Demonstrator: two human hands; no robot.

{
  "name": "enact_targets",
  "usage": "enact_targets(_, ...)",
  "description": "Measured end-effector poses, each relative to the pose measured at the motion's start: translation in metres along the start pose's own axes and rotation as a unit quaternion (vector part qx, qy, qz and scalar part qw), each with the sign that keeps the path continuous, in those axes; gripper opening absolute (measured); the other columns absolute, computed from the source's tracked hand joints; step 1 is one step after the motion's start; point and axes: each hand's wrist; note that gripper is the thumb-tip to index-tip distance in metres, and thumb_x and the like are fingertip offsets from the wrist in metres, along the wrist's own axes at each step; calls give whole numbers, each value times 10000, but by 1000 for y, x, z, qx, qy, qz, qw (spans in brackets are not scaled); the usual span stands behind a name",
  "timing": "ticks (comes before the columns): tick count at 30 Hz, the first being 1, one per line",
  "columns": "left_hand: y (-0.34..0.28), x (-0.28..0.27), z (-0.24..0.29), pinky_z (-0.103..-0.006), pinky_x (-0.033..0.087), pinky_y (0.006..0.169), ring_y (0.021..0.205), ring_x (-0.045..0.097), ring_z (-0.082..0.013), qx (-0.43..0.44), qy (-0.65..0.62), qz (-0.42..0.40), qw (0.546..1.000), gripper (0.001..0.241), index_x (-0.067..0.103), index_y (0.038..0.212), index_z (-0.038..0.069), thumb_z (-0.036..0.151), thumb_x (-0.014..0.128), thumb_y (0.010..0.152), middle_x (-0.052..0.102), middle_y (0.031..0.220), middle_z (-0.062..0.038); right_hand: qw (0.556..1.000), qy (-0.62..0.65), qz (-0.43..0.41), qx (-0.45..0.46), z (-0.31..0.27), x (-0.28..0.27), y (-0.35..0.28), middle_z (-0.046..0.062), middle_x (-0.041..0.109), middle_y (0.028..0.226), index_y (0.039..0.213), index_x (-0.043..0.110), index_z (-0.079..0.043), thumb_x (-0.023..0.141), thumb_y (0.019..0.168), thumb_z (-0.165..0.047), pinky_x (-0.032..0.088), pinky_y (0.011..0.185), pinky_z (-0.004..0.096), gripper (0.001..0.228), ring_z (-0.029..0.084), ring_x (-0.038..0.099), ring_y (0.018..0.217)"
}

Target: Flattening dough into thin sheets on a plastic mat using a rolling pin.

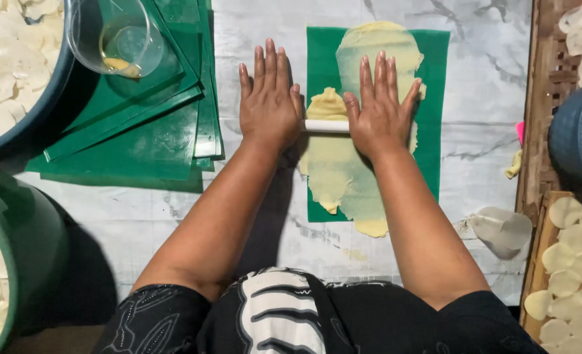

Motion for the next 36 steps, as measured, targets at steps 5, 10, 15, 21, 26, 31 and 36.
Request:
enact_targets(5, 37, -8, -3, -536, -31, 1288, 1591, -47, -284, -12, -2, -2, 1000, 676, 136, 1673, 38, 368, 284, 1102, -27, 1716, -133, 1000, 20, 21, 1, -2, -13, 31, 75, -36, 1746, 1686, 44, -162, 156, 1099, -582, -93, 1222, 663, 731, 244, -71, 1605)
enact_targets(10, -1, -5, -6, -523, -37, 1296, 1595, -63, -272, 7, 6, 8, 1000, 668, 112, 1683, 65, 423, 196, 1126, -50, 1719, -118, 998, 27, 53, -12, 2, 2, -10, 72, -12, 1747, 1687, 72, -169, 166, 1103, -571, -81, 1241, 625, 715, 243, -54, 1607)
enact_targets(15, -45, 4, -18, -555, -60, 1271, 1609, 32, -331, 67, -26, 44, 996, 662, 231, 1657, 55, 447, 270, 1126, 96, 1739, -170, 954, 49, 261, -139, 40, 73, -57, -27, 491, 1113, 1041, 615, -219, 500, 961, -783, 366, 1003, 480, 581, 237, 539, 1046)
enact_targets(21, -12, -18, -14, -569, -110, 1267, 1606, -29, -321, 64, -10, 17, 998, 669, 214, 1662, 71, 462, 219, 1120, 50, 1742, -160, 917, -19, 335, -215, 42, 42, -23, -36, 465, 796, 877, 540, -211, 497, 891, -860, 359, 917, 442, 650, 199, 520, 784)
enact_targets(26, 26, -24, -12, -576, -105, 1266, 1607, -32, -323, 68, -1, 20, 997, 657, 191, 1672, 82, 435, 225, 1119, 34, 1745, -144, 943, 16, 290, -160, 39, 39, 18, 27, 521, 983, 991, 538, -184, 390, 979, -820, 355, 988, 479, 653, 251, 547, 998)
enact_targets(31, 46, -11, -17, -586, -135, 1254, 1605, -62, -314, 39, -8, -26, 999, 658, 156, 1678, 115, 417, 223, 1097, 13, 1749, -120, 990, 30, 131, -30, 4, -2, 29, 241, 268, 1676, 1560, 445, -88, 406, 1095, -501, 152, 1179, 678, 624, 391, 183, 1564)
enact_targets(36, 32, -15, -16, -562, -81, 1270, 1609, -27, -324, 48, -13, 5, 999, 657, 172, 1679, 105, 404, 239, 1097, 47, 1751, -126, 996, -5, 84, -4, 4, 1, 33, 225, 144, 1719, 1640, 288, -66, 295, 1087, -579, 61, 1236, 636, 754, 328, 78, 1602)
Point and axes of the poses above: each hand's wrist, its own y-axis towards the middle knuckle, its own x-axis out of the palm, z = x × y
